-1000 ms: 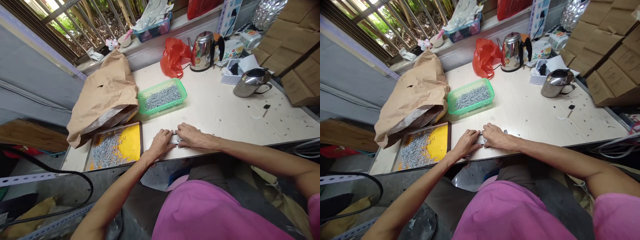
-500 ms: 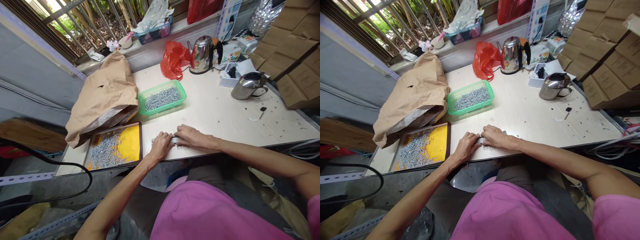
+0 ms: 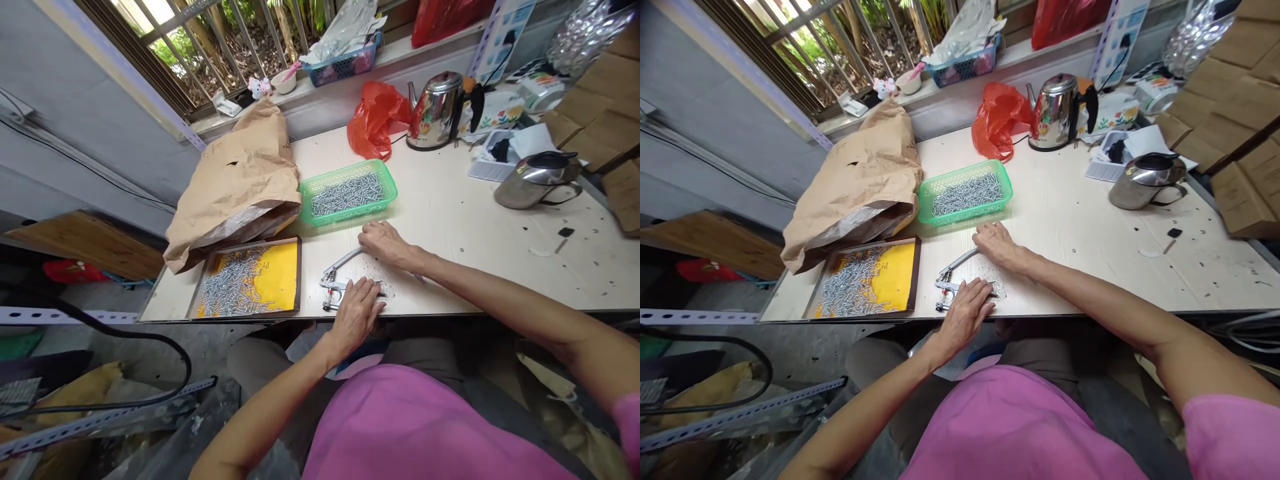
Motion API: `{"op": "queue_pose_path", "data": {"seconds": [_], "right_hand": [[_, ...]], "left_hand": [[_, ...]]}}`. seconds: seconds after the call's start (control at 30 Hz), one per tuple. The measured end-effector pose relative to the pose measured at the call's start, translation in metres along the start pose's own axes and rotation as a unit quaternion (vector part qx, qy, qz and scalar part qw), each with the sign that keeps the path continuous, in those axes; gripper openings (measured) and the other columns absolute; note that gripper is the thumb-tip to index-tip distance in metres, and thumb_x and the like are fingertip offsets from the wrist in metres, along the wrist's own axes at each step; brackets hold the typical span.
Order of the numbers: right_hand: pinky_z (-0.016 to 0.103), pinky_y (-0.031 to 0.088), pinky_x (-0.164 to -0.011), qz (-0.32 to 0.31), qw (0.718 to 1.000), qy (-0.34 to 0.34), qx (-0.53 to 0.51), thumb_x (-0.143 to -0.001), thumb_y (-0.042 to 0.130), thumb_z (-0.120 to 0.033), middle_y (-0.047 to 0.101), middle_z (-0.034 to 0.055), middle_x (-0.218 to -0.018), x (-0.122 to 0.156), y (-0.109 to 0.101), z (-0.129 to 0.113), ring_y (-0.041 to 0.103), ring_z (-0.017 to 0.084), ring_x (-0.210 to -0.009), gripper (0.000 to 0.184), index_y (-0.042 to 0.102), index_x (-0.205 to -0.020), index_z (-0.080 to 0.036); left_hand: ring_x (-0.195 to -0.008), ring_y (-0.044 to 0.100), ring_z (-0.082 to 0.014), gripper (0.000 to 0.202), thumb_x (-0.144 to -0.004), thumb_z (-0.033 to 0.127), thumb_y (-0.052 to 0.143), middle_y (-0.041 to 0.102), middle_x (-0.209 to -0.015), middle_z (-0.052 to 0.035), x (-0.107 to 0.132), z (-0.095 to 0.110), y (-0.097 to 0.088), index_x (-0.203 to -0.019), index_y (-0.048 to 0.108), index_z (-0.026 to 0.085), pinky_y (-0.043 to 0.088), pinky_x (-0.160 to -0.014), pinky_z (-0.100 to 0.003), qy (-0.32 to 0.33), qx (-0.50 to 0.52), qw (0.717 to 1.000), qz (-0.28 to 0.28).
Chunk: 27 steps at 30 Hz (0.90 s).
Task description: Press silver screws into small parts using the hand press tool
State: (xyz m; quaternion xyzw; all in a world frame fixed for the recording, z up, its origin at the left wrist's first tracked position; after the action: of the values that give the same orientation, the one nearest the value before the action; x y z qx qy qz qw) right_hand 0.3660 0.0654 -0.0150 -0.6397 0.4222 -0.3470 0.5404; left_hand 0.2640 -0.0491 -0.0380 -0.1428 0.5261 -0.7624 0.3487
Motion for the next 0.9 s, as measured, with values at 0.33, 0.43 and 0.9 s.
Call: {"op": "queue_pose_path", "data": {"seconds": [0.33,0.43,0.9], "right_hand": [[0.035,0.03,-0.071,-0.041,0.933,-0.358,0.001,-0.087,0.059,-0.019,0.062,0.0091,-0.093,0.0,0.031,-0.144,0.044,0.024,-0.096,0.015,0.068,-0.074,-0.018],[0.035,0.031,-0.072,-0.026,0.934,-0.356,-0.022,-0.09,0.053,-0.018,0.063,0.0082,-0.086,-0.006,0.042,-0.145,0.048,0.021,-0.089,0.019,0.065,-0.074,-0.017],[0.04,0.041,-0.082,0.275,0.96,0.013,-0.05,-0.095,0.046,-0.029,0.063,0.0129,-0.098,-0.046,-0.1,0.018,0.056,0.026,-0.093,0.025,0.067,-0.101,-0.017]], "left_hand": [[-0.103,0.063,-0.0265,0.029,-0.095,0.035,0.05,0.068,-0.108,-0.0123,0.031,0.016,0.003,-0.115,0.06,0.017,0.052,-0.089,-0.04,0.044,0.017,0.999,-0.01],[-0.096,0.062,-0.0208,0.019,-0.095,0.027,0.048,0.068,-0.101,-0.0084,0.056,0.009,-0.034,-0.104,0.064,0.02,0.05,-0.089,-0.035,0.056,-0.029,0.997,0.042],[-0.106,0.057,-0.0309,0.028,-0.09,0.032,0.052,0.067,-0.101,-0.0149,0.109,-0.207,-0.149,-0.086,0.074,0.016,0.047,-0.074,-0.034,-0.466,-0.288,0.837,0.0]]}}
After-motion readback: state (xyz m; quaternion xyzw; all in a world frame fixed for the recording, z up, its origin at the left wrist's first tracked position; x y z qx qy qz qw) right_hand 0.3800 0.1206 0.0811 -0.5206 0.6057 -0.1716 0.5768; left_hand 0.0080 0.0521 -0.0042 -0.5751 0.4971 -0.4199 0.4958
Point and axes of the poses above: each hand's wrist, its own x-axis away from the middle knuckle, its own y-axis out of the palm, z = x × y, the point moved 7 cm from there along -x, towards the middle knuckle
